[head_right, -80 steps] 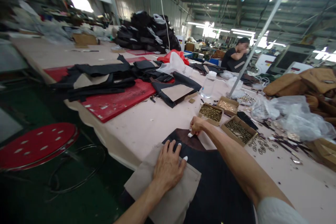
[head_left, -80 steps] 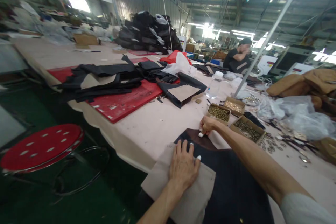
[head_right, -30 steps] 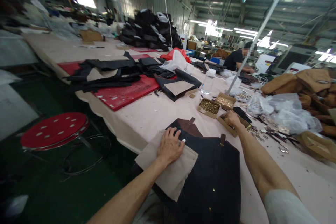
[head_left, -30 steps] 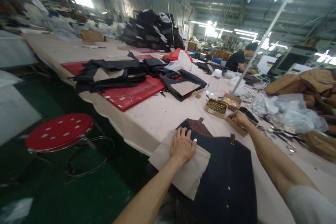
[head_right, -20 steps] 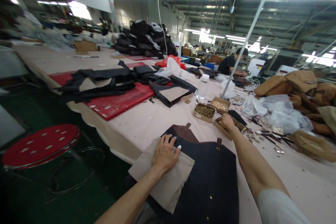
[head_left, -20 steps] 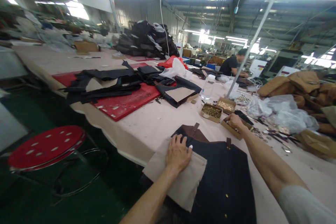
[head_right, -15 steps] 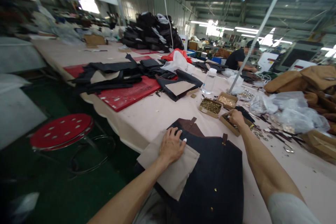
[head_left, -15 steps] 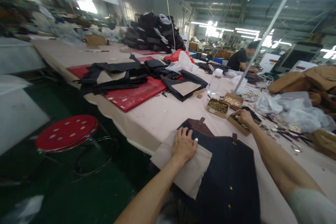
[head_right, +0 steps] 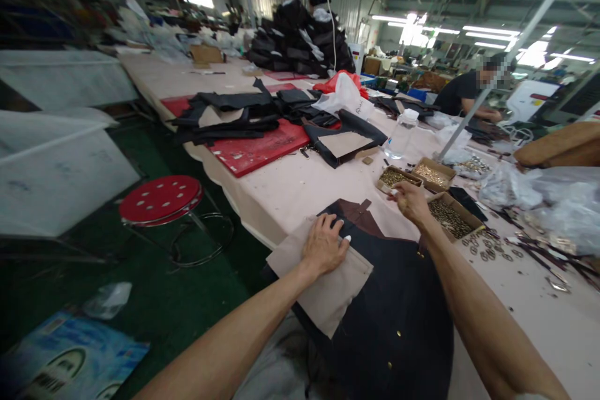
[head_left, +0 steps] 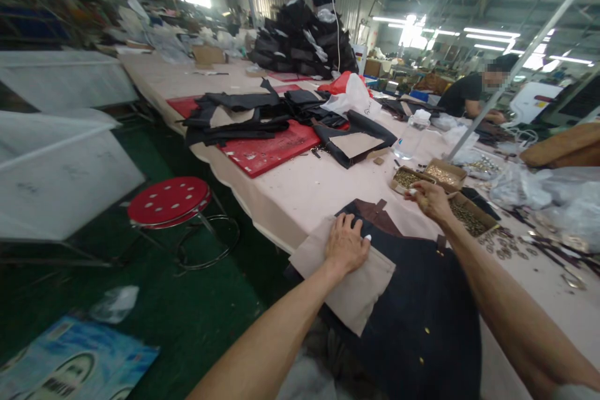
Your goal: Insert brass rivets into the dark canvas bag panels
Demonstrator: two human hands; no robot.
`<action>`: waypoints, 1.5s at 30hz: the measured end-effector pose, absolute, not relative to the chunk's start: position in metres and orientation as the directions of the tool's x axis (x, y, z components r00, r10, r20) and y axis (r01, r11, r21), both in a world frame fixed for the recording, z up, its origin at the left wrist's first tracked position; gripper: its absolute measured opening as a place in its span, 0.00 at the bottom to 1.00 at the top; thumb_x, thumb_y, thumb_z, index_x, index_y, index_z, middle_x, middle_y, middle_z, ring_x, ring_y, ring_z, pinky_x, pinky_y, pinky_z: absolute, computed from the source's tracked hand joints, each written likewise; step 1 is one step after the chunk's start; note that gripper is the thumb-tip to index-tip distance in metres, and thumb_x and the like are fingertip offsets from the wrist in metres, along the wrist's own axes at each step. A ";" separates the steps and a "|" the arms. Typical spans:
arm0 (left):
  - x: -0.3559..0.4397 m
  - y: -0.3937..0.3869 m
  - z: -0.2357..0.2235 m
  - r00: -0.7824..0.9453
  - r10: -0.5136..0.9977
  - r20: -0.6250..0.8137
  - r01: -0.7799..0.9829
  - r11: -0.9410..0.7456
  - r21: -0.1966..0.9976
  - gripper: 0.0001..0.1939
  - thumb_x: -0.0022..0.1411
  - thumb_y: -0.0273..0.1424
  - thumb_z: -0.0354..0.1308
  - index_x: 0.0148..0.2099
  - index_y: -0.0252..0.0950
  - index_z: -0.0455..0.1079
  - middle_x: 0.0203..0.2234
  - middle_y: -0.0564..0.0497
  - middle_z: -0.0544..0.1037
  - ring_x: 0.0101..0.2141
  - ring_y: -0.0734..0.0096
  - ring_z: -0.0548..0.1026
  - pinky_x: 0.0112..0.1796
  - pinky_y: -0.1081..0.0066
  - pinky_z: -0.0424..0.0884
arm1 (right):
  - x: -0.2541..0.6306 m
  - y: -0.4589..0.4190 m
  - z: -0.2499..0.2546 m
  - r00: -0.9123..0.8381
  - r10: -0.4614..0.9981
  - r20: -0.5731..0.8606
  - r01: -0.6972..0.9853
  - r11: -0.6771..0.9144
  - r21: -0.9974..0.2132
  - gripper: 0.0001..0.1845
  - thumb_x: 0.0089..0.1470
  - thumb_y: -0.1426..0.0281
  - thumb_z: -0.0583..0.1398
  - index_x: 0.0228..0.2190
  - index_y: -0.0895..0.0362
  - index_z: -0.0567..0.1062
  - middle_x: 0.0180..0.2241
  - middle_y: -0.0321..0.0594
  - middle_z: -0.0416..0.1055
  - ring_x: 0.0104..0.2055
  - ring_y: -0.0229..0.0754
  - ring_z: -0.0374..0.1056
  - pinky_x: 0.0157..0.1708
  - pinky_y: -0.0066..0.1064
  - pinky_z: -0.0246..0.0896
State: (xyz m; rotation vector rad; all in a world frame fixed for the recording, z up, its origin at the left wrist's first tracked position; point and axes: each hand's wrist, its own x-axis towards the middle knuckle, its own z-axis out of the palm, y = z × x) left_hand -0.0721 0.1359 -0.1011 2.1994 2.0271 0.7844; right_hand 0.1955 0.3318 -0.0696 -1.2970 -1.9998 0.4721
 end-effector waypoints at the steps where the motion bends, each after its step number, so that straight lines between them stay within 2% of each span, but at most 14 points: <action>1: -0.072 0.136 -0.101 0.011 0.945 0.327 0.920 -0.138 0.368 0.24 0.66 0.42 0.56 0.61 0.38 0.69 0.61 0.43 0.67 0.64 0.50 0.57 0.65 0.51 0.55 | 0.179 0.324 -0.075 -0.304 0.892 0.334 0.593 0.452 -0.667 0.18 0.58 0.63 0.60 0.45 0.61 0.80 0.33 0.48 0.80 0.31 0.46 0.77 0.33 0.33 0.71; 3: -0.072 0.135 -0.102 0.015 0.945 0.325 0.919 -0.141 0.367 0.24 0.67 0.42 0.56 0.61 0.38 0.69 0.61 0.43 0.66 0.64 0.49 0.57 0.65 0.50 0.55 | 0.152 0.312 -0.088 -0.363 0.877 0.315 0.511 0.470 -0.719 0.18 0.57 0.60 0.61 0.40 0.60 0.82 0.30 0.46 0.79 0.30 0.47 0.76 0.32 0.33 0.70; 6: -0.074 0.134 -0.103 0.030 0.947 0.321 0.918 -0.153 0.367 0.25 0.67 0.42 0.55 0.61 0.38 0.68 0.62 0.42 0.66 0.64 0.49 0.57 0.65 0.50 0.56 | 0.126 0.302 -0.108 -0.383 0.841 0.383 0.491 0.536 -0.686 0.15 0.58 0.62 0.60 0.36 0.58 0.84 0.31 0.45 0.79 0.31 0.45 0.74 0.32 0.32 0.68; 10: -0.075 0.135 -0.104 0.021 0.944 0.328 0.917 -0.149 0.371 0.24 0.67 0.42 0.55 0.61 0.37 0.69 0.62 0.42 0.66 0.64 0.49 0.57 0.65 0.50 0.56 | 0.111 0.300 -0.129 -0.376 0.777 0.505 0.490 0.629 -0.603 0.14 0.58 0.68 0.58 0.36 0.56 0.85 0.33 0.43 0.77 0.33 0.43 0.72 0.34 0.31 0.66; 18: -0.079 0.135 -0.104 0.026 0.943 0.330 0.910 -0.159 0.382 0.23 0.65 0.41 0.57 0.59 0.38 0.69 0.61 0.43 0.66 0.64 0.49 0.57 0.65 0.51 0.56 | 0.102 0.291 -0.146 -0.327 0.747 0.579 0.486 0.659 -0.574 0.13 0.57 0.72 0.57 0.35 0.55 0.83 0.34 0.42 0.79 0.35 0.43 0.74 0.37 0.32 0.68; 23: -0.080 0.135 -0.104 0.021 0.945 0.327 0.907 -0.155 0.391 0.22 0.65 0.40 0.57 0.59 0.37 0.69 0.61 0.43 0.67 0.64 0.49 0.57 0.66 0.51 0.55 | 0.100 0.286 -0.148 -0.424 0.694 0.582 0.573 0.703 -0.420 0.17 0.57 0.77 0.54 0.39 0.56 0.83 0.37 0.43 0.79 0.40 0.44 0.73 0.44 0.33 0.67; 30: -0.082 0.133 -0.103 0.020 0.954 0.299 0.906 -0.143 0.398 0.23 0.65 0.40 0.56 0.60 0.37 0.68 0.62 0.43 0.66 0.65 0.49 0.56 0.66 0.51 0.54 | 0.097 0.277 -0.142 -0.562 0.654 0.507 0.691 0.708 -0.147 0.18 0.57 0.77 0.56 0.46 0.57 0.81 0.37 0.45 0.78 0.42 0.47 0.69 0.44 0.33 0.61; 34: -0.083 0.132 -0.103 0.022 0.952 0.305 0.906 -0.149 0.397 0.23 0.65 0.40 0.56 0.60 0.37 0.68 0.62 0.43 0.66 0.65 0.50 0.56 0.67 0.51 0.54 | 0.094 0.272 -0.136 -0.648 0.608 0.459 0.694 0.720 0.026 0.17 0.58 0.75 0.57 0.46 0.58 0.81 0.35 0.47 0.77 0.41 0.48 0.67 0.44 0.34 0.57; 37: -0.083 0.132 -0.103 0.025 0.952 0.306 0.906 -0.151 0.396 0.23 0.65 0.40 0.56 0.59 0.37 0.68 0.62 0.43 0.66 0.65 0.50 0.56 0.67 0.52 0.54 | 0.089 0.268 -0.131 -0.693 0.597 0.404 0.685 0.721 0.109 0.16 0.57 0.76 0.57 0.44 0.59 0.81 0.35 0.48 0.77 0.40 0.48 0.66 0.42 0.35 0.56; 41: -0.083 0.132 -0.105 0.017 0.951 0.307 0.902 -0.147 0.405 0.24 0.65 0.40 0.56 0.60 0.36 0.68 0.62 0.42 0.66 0.66 0.49 0.56 0.67 0.51 0.54 | 0.085 0.268 -0.123 -0.680 0.644 0.351 0.710 0.698 0.094 0.13 0.56 0.75 0.58 0.39 0.58 0.82 0.34 0.48 0.78 0.39 0.48 0.68 0.40 0.34 0.56; 45: -0.085 0.131 -0.107 0.001 0.955 0.297 0.896 -0.133 0.423 0.25 0.66 0.40 0.55 0.62 0.36 0.68 0.63 0.42 0.65 0.66 0.49 0.56 0.67 0.50 0.53 | 0.081 0.289 -0.105 -0.602 0.760 0.243 0.770 0.634 -0.073 0.14 0.50 0.77 0.60 0.35 0.54 0.84 0.33 0.44 0.81 0.36 0.45 0.73 0.35 0.30 0.58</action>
